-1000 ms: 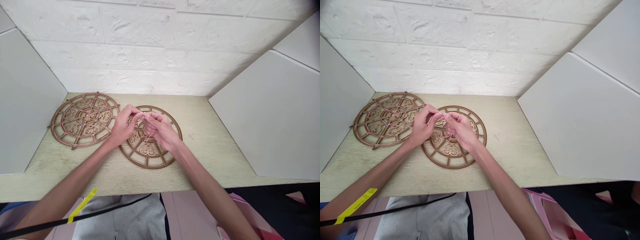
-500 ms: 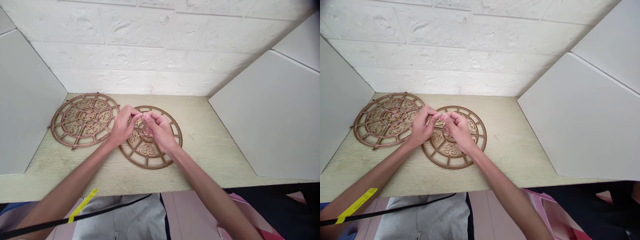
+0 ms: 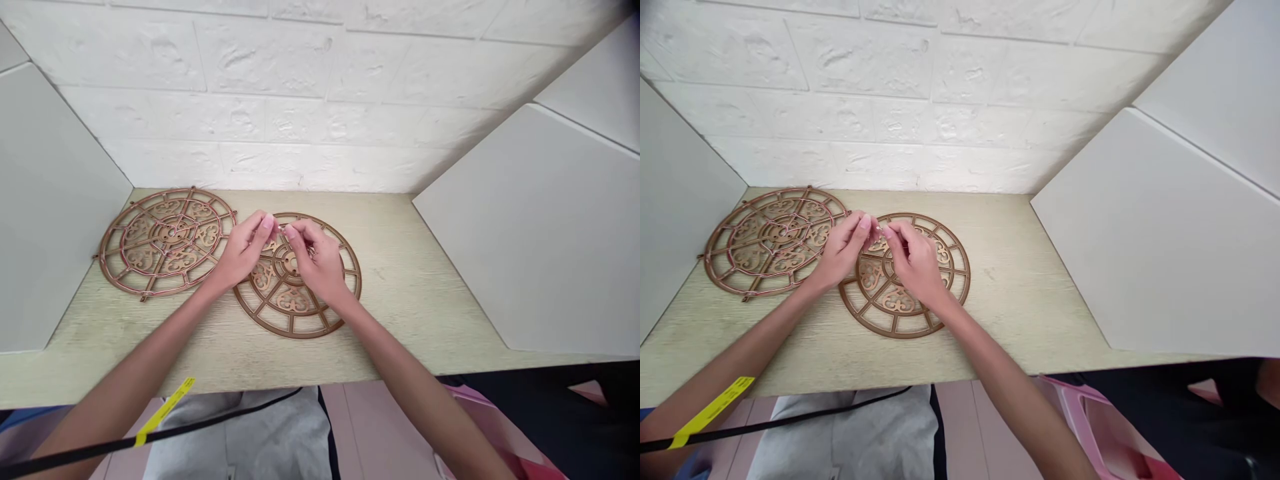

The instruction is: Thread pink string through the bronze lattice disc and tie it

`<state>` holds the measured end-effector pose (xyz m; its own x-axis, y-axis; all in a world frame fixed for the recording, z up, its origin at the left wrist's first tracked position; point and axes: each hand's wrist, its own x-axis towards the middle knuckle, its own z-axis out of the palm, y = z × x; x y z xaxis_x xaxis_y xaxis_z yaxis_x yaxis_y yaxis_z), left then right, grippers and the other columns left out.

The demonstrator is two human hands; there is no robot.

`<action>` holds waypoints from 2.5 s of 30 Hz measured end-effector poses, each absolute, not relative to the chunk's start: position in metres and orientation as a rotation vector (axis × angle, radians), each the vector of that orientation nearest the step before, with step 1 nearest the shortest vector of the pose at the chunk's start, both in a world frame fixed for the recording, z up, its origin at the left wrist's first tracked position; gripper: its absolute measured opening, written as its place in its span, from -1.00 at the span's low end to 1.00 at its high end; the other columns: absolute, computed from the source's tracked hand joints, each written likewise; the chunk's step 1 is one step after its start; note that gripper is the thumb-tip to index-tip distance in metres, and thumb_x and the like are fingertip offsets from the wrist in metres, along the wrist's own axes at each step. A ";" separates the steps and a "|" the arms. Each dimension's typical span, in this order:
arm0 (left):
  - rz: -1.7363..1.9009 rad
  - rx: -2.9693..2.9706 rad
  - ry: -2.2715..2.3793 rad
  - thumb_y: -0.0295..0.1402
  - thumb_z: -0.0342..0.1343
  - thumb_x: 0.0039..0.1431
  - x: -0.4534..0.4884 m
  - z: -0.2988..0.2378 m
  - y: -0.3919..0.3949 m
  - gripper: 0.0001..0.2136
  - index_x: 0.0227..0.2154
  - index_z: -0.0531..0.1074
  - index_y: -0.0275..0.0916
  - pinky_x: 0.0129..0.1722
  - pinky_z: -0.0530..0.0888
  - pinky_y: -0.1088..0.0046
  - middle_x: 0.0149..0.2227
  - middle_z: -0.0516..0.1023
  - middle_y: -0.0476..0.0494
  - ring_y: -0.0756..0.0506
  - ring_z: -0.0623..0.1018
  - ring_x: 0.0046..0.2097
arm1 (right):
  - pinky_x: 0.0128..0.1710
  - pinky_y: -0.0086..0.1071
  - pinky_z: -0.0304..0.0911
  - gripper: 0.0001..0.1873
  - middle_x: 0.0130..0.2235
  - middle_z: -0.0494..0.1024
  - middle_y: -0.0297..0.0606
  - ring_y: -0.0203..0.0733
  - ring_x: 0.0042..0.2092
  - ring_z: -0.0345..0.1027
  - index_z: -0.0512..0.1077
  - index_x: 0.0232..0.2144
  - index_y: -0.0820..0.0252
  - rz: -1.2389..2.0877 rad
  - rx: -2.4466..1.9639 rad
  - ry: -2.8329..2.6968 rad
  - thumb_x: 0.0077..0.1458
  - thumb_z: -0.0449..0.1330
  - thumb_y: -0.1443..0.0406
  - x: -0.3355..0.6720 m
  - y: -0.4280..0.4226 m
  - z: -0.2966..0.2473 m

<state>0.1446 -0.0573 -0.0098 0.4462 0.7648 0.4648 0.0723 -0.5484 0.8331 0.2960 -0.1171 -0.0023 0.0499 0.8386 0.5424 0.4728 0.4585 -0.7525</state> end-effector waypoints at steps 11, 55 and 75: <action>1.118 2.122 0.745 -0.04 -0.14 0.42 0.144 -0.009 -0.056 -0.58 -0.45 0.24 -0.27 -0.42 0.20 0.47 -0.50 0.25 0.00 0.04 0.25 -0.44 | -0.33 -0.38 0.13 -0.77 -0.41 0.43 -0.34 -0.30 -0.41 0.22 0.37 -0.30 0.17 0.466 -1.180 -1.625 0.34 0.03 0.18 0.296 -0.116 -0.005; 0.971 0.973 0.504 -0.19 0.30 0.05 0.134 0.004 -0.044 -0.60 -0.53 0.18 -0.29 -0.33 0.46 0.57 -0.39 0.34 -0.05 0.03 0.46 -0.28 | -0.36 -0.46 0.23 -0.69 -0.36 0.46 -0.35 -0.36 -0.36 0.30 0.44 -0.36 0.20 1.316 -0.973 -1.225 -0.04 0.42 0.15 0.322 -0.106 0.006; 0.947 1.876 0.619 -0.07 0.12 0.27 0.136 0.004 -0.052 -0.65 -0.26 0.53 -0.31 -0.31 0.36 0.54 -0.37 0.52 -0.10 0.02 0.45 -0.33 | -0.25 -0.35 0.33 -0.72 -0.34 0.54 -0.29 -0.27 -0.31 0.37 0.53 -0.37 0.15 0.963 -1.005 -1.305 -0.05 0.42 0.10 0.318 -0.107 0.004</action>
